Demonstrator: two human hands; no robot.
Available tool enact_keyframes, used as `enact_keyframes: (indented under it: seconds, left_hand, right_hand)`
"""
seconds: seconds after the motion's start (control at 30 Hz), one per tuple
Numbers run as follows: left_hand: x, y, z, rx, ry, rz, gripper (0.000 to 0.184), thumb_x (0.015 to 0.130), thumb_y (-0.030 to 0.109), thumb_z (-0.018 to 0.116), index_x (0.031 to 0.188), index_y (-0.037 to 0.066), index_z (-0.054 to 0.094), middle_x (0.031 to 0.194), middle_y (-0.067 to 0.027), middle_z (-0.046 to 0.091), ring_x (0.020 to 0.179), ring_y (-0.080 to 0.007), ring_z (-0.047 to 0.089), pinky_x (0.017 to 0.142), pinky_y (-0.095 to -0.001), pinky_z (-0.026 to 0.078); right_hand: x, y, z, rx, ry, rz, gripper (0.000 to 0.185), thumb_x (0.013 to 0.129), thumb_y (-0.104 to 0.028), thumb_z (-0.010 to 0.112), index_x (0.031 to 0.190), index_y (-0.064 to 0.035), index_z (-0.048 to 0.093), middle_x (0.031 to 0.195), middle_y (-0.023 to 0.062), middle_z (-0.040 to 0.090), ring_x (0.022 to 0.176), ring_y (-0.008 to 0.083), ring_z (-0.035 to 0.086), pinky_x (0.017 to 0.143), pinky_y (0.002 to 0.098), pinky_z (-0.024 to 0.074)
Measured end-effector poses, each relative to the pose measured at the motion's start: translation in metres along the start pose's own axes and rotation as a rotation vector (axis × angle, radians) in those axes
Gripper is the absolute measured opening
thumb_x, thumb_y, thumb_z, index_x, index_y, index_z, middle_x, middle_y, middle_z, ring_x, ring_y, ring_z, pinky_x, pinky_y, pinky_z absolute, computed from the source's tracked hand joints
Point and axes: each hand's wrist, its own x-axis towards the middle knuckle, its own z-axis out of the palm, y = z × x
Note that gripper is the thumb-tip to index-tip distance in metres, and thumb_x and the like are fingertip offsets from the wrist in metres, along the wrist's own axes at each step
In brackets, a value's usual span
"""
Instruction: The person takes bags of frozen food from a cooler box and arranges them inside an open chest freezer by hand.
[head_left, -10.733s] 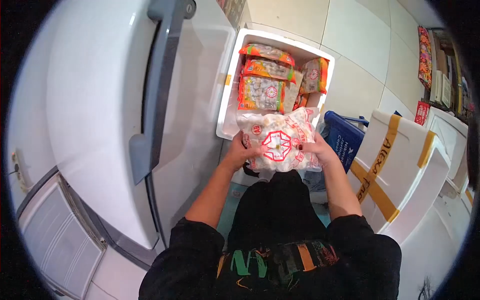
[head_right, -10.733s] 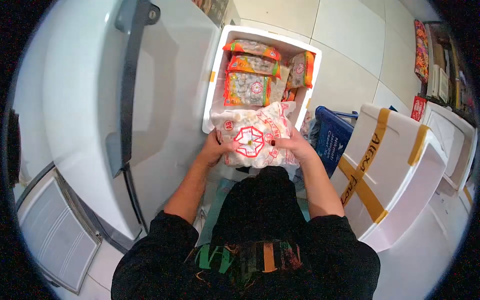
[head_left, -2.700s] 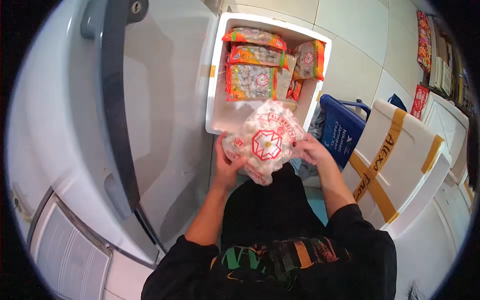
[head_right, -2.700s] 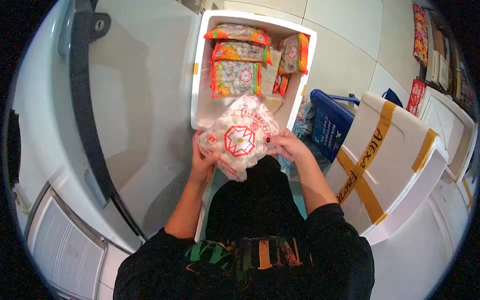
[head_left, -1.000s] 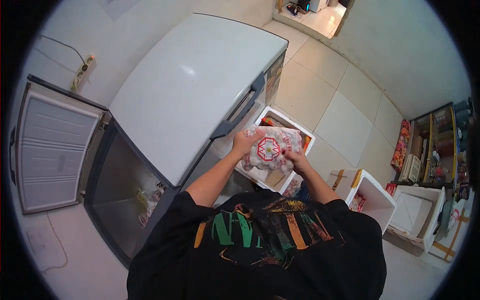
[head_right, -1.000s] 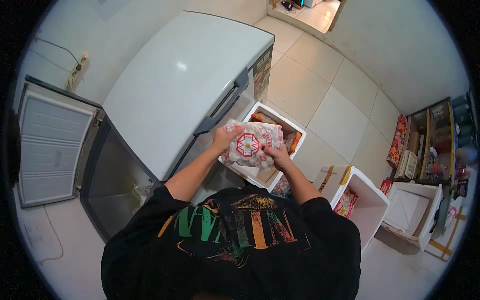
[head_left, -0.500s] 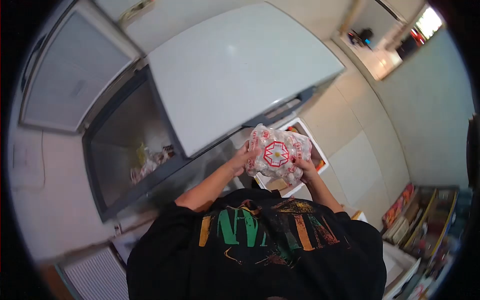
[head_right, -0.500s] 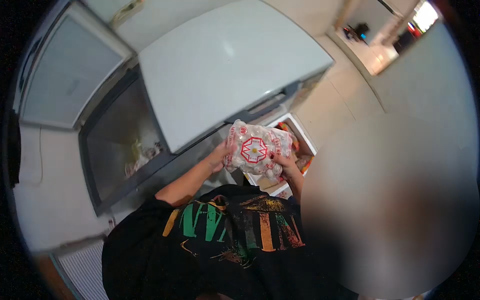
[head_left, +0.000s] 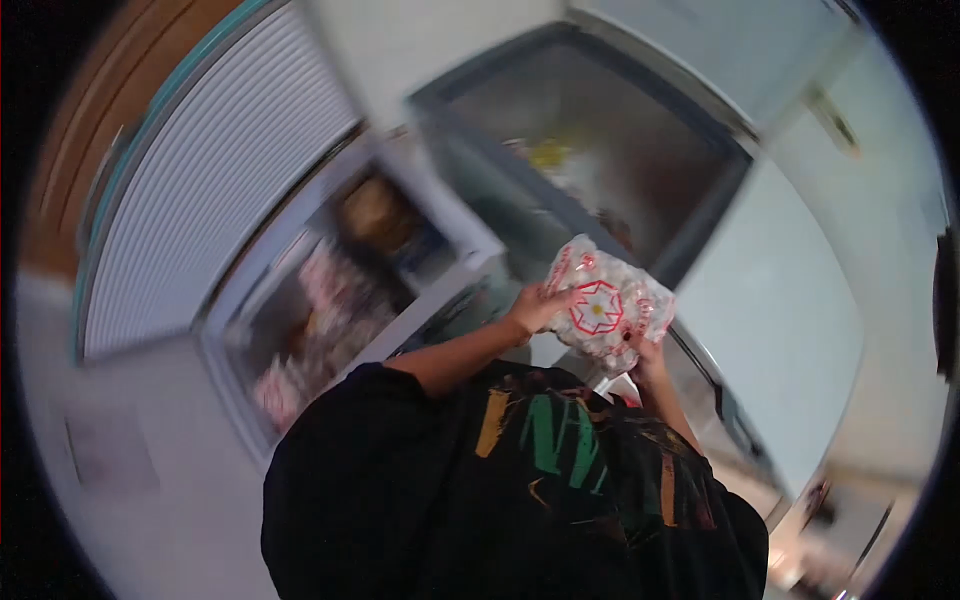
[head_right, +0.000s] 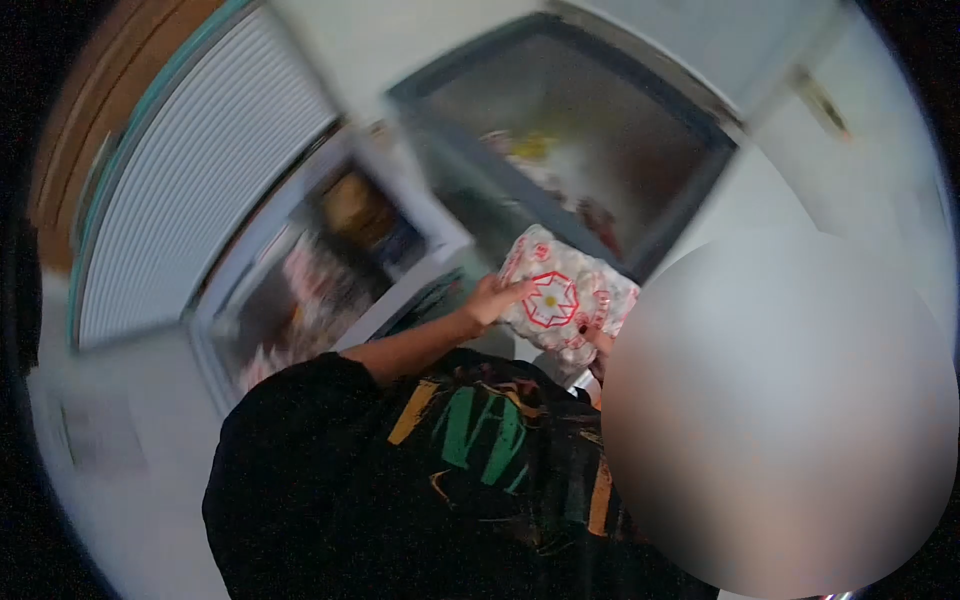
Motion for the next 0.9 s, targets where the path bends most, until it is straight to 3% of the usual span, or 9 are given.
enact_keyframes:
  seconds: [0.13,0.2,0.23,0.33,0.47,0.5,0.63,0.7,0.9]
  left_hand:
    - [0.0,0.006,-0.034,-0.146,-0.128,-0.14,0.038,0.077,0.026,0.059,0.105,0.002,0.049,0.094,-0.0066,0.057,0.083,-0.0137,0.055,0.068,-0.0271,0.046]
    - [0.005,0.039,-0.044,-0.678,0.292,-0.077,0.046,0.077,0.029,0.059,0.113,0.009,0.039,0.102,-0.006,0.051,0.087,-0.0167,0.054,0.068,-0.0308,0.047]
    - [0.008,0.034,-0.051,-0.887,0.318,0.009,0.053,0.076,0.033,0.059,0.116,0.015,0.03,0.108,-0.0048,0.045,0.093,-0.02,0.051,0.069,-0.0355,0.047]
    - [-0.01,0.03,-0.052,-1.0,0.583,0.236,0.054,0.076,0.034,0.058,0.117,0.015,0.029,0.111,-0.0042,0.044,0.097,-0.0203,0.049,0.071,-0.0375,0.047]
    - [-0.013,0.051,-0.044,-1.036,0.913,0.422,0.056,0.074,0.025,0.062,0.116,0.016,0.027,0.111,-0.0058,0.044,0.097,-0.0196,0.049,0.07,-0.0376,0.048]
    - [-0.02,0.043,-0.056,-1.163,0.871,0.198,0.06,0.074,0.019,0.062,0.119,0.016,0.023,0.107,-0.0078,0.047,0.093,-0.0213,0.052,0.069,-0.0391,0.049]
    - [-0.037,0.016,-0.059,-1.189,1.018,0.363,0.061,0.075,0.017,0.061,0.122,0.016,0.022,0.101,-0.0088,0.051,0.086,-0.0229,0.055,0.068,-0.0393,0.05]
    - [-0.046,0.002,-0.06,-1.241,1.031,0.242,0.036,0.081,0.029,0.052,0.111,0.011,0.042,0.096,-0.0098,0.056,0.087,-0.0229,0.056,0.068,-0.0397,0.05]
    - [-0.072,-0.025,-0.087,-1.101,0.961,0.231,0.043,0.08,0.035,0.053,0.109,0.005,0.044,0.095,-0.0105,0.056,0.085,-0.0239,0.057,0.067,-0.039,0.051]
  right_hand:
    - [0.025,0.039,0.002,0.06,0.08,-0.108,0.064,0.067,-0.007,0.057,0.123,-0.0026,0.025,0.116,0.0142,0.043,0.101,0.0269,0.048,0.082,0.0398,0.0437]
    - [0.098,0.004,0.02,0.004,0.016,0.217,0.056,0.07,-0.008,0.054,0.12,-0.0023,0.03,0.11,0.0126,0.046,0.095,0.0255,0.05,0.078,0.0401,0.045]
    - [0.132,-0.01,0.031,0.002,-0.075,0.418,0.056,0.071,-0.017,0.055,0.12,-0.0014,0.031,0.109,0.0131,0.047,0.093,0.0251,0.052,0.077,0.0395,0.0459]
    - [0.158,0.023,0.082,-0.022,-0.167,0.477,0.053,0.075,-0.029,0.053,0.117,-0.0015,0.035,0.107,0.0115,0.049,0.091,0.0227,0.052,0.076,0.0357,0.0461]
    - [0.159,0.055,0.125,-0.136,-0.094,0.625,0.037,0.079,-0.015,0.05,0.113,-0.0037,0.04,0.106,0.0077,0.049,0.095,0.0201,0.05,0.079,0.0337,0.0442]
    - [0.155,0.066,0.13,-0.129,-0.105,0.607,0.037,0.077,-0.01,0.053,0.111,-0.0029,0.042,0.102,0.0076,0.051,0.09,0.0198,0.053,0.075,0.0321,0.0455]
    - [0.149,0.082,0.114,-0.322,-0.26,0.66,0.046,0.072,-0.008,0.06,0.112,-0.0011,0.04,0.102,0.0066,0.052,0.089,0.0184,0.053,0.074,0.0302,0.0452]
    - [0.149,0.079,0.108,-0.451,-0.357,0.708,0.05,0.072,-0.012,0.062,0.114,-0.0013,0.038,0.103,0.0065,0.051,0.089,0.018,0.053,0.074,0.0293,0.0448]
    - [0.165,0.087,0.123,-0.332,-0.383,1.009,0.059,0.068,-0.022,0.067,0.115,-0.0041,0.037,0.103,0.0063,0.05,0.086,0.0167,0.052,0.072,0.028,0.0443]
